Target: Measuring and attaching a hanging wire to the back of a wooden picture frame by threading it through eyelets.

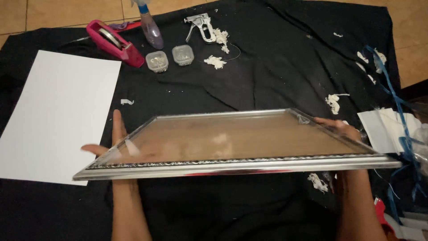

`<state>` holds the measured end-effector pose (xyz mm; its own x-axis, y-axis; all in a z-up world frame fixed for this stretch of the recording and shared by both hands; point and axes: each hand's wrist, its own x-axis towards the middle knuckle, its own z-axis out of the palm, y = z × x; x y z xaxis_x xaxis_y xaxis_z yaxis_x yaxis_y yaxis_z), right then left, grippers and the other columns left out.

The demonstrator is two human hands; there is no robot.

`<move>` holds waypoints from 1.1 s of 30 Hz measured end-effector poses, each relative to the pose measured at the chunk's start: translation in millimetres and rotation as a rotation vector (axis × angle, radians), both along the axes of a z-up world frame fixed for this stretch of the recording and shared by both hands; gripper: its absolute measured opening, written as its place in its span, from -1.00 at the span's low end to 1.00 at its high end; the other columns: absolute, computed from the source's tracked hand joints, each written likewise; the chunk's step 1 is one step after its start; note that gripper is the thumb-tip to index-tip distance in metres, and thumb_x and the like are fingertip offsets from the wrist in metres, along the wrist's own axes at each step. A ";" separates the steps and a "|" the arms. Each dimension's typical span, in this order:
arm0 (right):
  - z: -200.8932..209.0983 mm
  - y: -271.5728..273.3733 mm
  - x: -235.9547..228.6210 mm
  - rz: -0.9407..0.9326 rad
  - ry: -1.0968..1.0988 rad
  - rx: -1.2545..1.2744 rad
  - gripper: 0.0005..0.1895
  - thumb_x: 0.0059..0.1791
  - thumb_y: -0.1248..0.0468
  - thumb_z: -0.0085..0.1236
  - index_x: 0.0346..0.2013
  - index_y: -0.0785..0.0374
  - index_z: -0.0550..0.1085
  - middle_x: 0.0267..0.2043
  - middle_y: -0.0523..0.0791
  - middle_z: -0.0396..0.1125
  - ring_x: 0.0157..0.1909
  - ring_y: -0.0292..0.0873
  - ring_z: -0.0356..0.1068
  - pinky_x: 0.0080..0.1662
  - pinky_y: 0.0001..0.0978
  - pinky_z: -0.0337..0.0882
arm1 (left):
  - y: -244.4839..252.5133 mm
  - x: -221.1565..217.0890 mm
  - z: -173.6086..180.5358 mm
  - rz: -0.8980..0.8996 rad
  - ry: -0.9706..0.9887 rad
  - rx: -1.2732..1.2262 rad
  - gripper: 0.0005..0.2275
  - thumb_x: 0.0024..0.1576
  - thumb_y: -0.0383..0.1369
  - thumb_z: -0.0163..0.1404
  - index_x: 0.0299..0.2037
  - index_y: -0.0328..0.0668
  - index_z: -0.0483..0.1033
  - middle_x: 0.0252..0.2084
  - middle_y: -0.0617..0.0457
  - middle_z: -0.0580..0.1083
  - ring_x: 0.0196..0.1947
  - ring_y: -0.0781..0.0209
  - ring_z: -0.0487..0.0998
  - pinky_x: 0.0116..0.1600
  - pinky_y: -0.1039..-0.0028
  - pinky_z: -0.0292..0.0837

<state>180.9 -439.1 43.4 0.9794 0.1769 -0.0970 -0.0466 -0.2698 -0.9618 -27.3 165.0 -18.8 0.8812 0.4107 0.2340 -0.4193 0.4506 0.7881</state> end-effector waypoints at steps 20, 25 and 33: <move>96.8 89.0 -103.9 0.006 -0.912 -0.410 -0.76 0.08 0.44 0.15 -0.05 0.58 0.35 0.08 0.24 0.40 0.10 0.13 0.40 0.25 -0.08 0.37 | -24.4 -41.9 73.7 0.066 -0.618 -0.273 0.34 -0.61 0.40 -0.03 0.49 -0.32 0.15 -0.03 -0.18 0.57 0.10 0.06 0.63 0.44 0.23 0.48; 87.2 106.4 -114.1 -0.349 -0.589 -0.183 -0.88 0.27 0.37 -0.07 -0.10 0.40 0.36 -0.28 -0.04 0.28 -0.42 -0.25 0.15 -0.32 -0.44 0.19 | -64.8 -45.0 118.3 0.564 -0.158 0.289 -0.69 0.19 -0.34 -0.20 0.12 -0.18 0.14 0.09 0.05 0.18 0.09 0.28 0.15 0.33 0.48 0.03; 66.5 137.6 -95.3 -0.353 -0.459 -0.232 -0.64 0.18 0.25 0.14 0.09 0.51 0.33 -0.13 0.16 0.34 -0.19 -0.01 0.32 -0.14 -0.14 0.36 | -64.8 -8.7 61.2 0.654 0.251 0.765 -0.29 0.14 -0.35 0.15 0.47 -0.34 0.05 0.45 -0.33 0.12 0.46 -0.24 0.13 0.51 0.12 -0.06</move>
